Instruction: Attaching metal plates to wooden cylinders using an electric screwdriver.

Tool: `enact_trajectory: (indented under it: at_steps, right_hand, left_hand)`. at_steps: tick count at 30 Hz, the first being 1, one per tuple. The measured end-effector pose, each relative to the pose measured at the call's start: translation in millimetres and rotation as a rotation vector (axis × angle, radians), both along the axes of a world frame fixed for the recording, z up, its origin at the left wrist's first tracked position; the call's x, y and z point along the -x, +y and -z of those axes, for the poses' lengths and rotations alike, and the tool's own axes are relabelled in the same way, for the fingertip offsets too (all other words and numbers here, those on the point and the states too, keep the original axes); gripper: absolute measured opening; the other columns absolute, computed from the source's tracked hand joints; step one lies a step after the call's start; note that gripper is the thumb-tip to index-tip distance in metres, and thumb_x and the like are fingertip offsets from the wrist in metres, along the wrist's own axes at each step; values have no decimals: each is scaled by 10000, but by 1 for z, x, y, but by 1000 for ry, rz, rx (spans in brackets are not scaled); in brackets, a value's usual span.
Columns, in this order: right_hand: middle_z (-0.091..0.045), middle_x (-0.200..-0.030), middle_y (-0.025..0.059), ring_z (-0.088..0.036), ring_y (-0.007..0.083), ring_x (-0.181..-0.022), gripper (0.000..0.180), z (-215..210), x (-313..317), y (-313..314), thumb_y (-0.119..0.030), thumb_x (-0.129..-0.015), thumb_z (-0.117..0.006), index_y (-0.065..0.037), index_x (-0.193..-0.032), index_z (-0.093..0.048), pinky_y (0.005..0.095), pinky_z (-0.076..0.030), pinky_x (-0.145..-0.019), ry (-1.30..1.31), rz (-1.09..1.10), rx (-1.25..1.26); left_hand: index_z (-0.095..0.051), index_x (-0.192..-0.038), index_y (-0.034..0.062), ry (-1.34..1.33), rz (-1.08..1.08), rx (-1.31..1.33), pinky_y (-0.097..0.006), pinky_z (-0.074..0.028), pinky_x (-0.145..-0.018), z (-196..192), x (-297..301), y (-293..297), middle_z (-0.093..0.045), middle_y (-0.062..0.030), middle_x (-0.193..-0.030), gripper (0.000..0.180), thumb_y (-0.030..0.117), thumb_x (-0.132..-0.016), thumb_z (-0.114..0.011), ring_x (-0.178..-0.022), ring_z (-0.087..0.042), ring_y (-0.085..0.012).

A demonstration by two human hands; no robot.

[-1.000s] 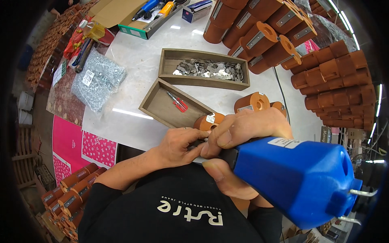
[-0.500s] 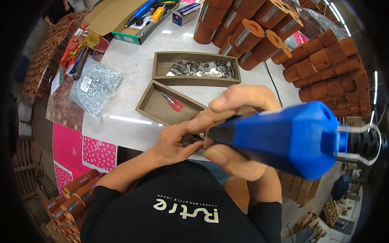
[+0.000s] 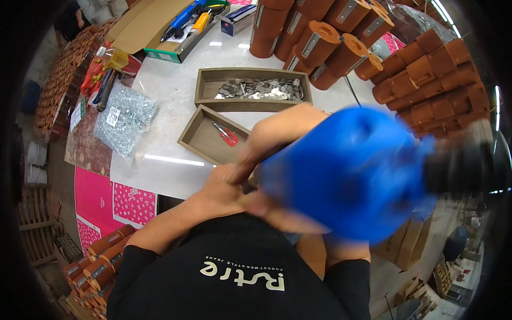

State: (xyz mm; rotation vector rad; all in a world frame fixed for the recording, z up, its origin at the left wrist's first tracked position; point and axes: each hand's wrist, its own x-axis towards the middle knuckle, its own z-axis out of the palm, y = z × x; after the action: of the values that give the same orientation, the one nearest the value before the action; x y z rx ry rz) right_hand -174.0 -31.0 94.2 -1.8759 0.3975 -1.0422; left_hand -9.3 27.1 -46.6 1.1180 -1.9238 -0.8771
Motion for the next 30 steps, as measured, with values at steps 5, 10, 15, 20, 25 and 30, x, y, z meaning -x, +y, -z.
enact_trajectory:
  at_steps: [5, 10, 15, 20, 25, 30]
  right_hand:
    - [-623, -919, 169, -615, 208, -610, 408, -1, 37, -1, -144, -816, -690, -34, -1142, -471, 371, -551, -641, -354, -48, -126]
    - [-638, -879, 208, -631, 213, -619, 374, 4, 97, 35, -77, -799, -663, -8, -1117, -478, 374, -589, -663, -542, 348, -148]
    - [-668, -850, 175, -622, 185, -577, 359, 54, 158, 73, -39, -789, -685, -1, -1105, -518, 322, -561, -594, -513, 819, -257]
    - [-674, -985, 201, -590, 175, -529, 480, 78, 198, 91, -81, -823, -677, 4, -1248, -472, 301, -534, -532, -517, 1239, -460]
    - [-641, -1215, 194, -565, 128, -558, 557, 73, 244, 105, -100, -889, -649, -50, -1392, -415, 254, -513, -524, -694, 1541, -385]
    - [-602, -1307, 172, -549, 114, -586, 483, 35, 297, 139, -86, -926, -612, -60, -1373, -429, 227, -491, -532, -686, 1764, 62]
  left_hand:
    - [-395, -1410, -55, -249, 36, -81, -442, -542, -647, -25, 9, -10, -669, -195, -772, 1065, 543, -653, -846, -744, -691, -363]
    - [-415, -1400, -33, -417, 78, 14, -457, -542, -642, -32, 30, -19, -676, -215, -808, 1047, 535, -640, -856, -756, -690, -381]
    - [-474, -1311, -6, -442, 45, -26, -432, -543, -638, -25, 43, -23, -691, -162, -777, 918, 479, -642, -874, -744, -694, -352]
    - [-550, -1238, -35, -342, 31, -7, -367, -569, -701, -84, 47, -38, -707, -178, -930, 877, 470, -611, -899, -785, -720, -260]
    - [-551, -1235, -76, -65, 40, 90, -343, -550, -827, -110, 100, -102, -703, -219, -1045, 878, 451, -625, -899, -937, -709, -263]
    - [-586, -1194, -70, -164, 88, 189, -379, -560, -808, -110, 167, -147, -707, -217, -996, 863, 515, -627, -869, -906, -716, -313]
